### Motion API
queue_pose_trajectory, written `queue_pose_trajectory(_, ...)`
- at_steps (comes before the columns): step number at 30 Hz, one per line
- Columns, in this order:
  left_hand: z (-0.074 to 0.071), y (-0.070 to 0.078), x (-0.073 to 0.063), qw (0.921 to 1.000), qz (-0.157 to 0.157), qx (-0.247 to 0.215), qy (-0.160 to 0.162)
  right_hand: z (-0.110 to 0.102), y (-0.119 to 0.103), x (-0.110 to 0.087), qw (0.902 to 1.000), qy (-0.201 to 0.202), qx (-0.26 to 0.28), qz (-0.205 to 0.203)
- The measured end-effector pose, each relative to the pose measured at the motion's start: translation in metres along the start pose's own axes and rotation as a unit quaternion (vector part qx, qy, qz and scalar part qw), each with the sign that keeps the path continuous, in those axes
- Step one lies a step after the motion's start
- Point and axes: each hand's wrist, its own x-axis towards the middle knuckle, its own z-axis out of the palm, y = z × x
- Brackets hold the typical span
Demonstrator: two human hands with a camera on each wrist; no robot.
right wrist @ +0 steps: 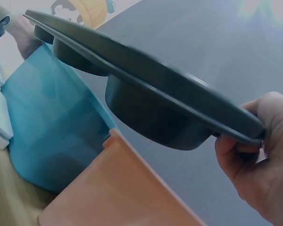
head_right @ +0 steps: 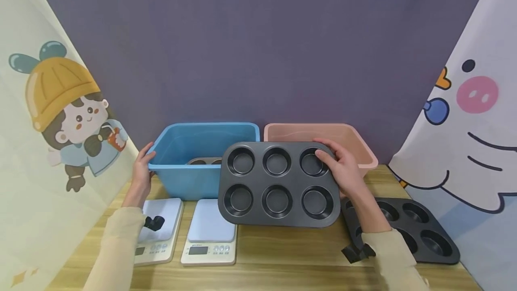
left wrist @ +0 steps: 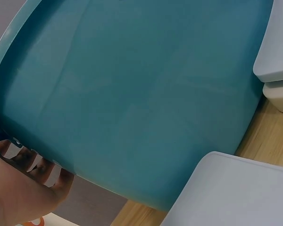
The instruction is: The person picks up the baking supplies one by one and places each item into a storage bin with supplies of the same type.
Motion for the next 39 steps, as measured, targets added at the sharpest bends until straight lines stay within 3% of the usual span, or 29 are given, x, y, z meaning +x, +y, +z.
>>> queue_pose_trajectory(10,0.0,0.001,0.001,0.9999,-0.003,-0.012,0.002,0.014,-0.018,0.031,0.9997,0.007,-0.021,-0.004)
queue_pose_trajectory(19,0.0,0.0,0.001,0.9999,-0.009,-0.009,0.006,0.031,-0.023,0.054,0.9991,0.005,0.042,0.002)
queue_pose_trajectory(29,0.003,0.003,0.003,0.9998,0.0,-0.016,0.006,0.049,-0.029,0.085,0.9989,0.025,0.009,-0.038)
queue_pose_trajectory(39,0.001,0.001,0.0,0.9998,-0.004,-0.018,-0.004,0.075,-0.035,0.11,0.9986,0.027,0.004,-0.046)
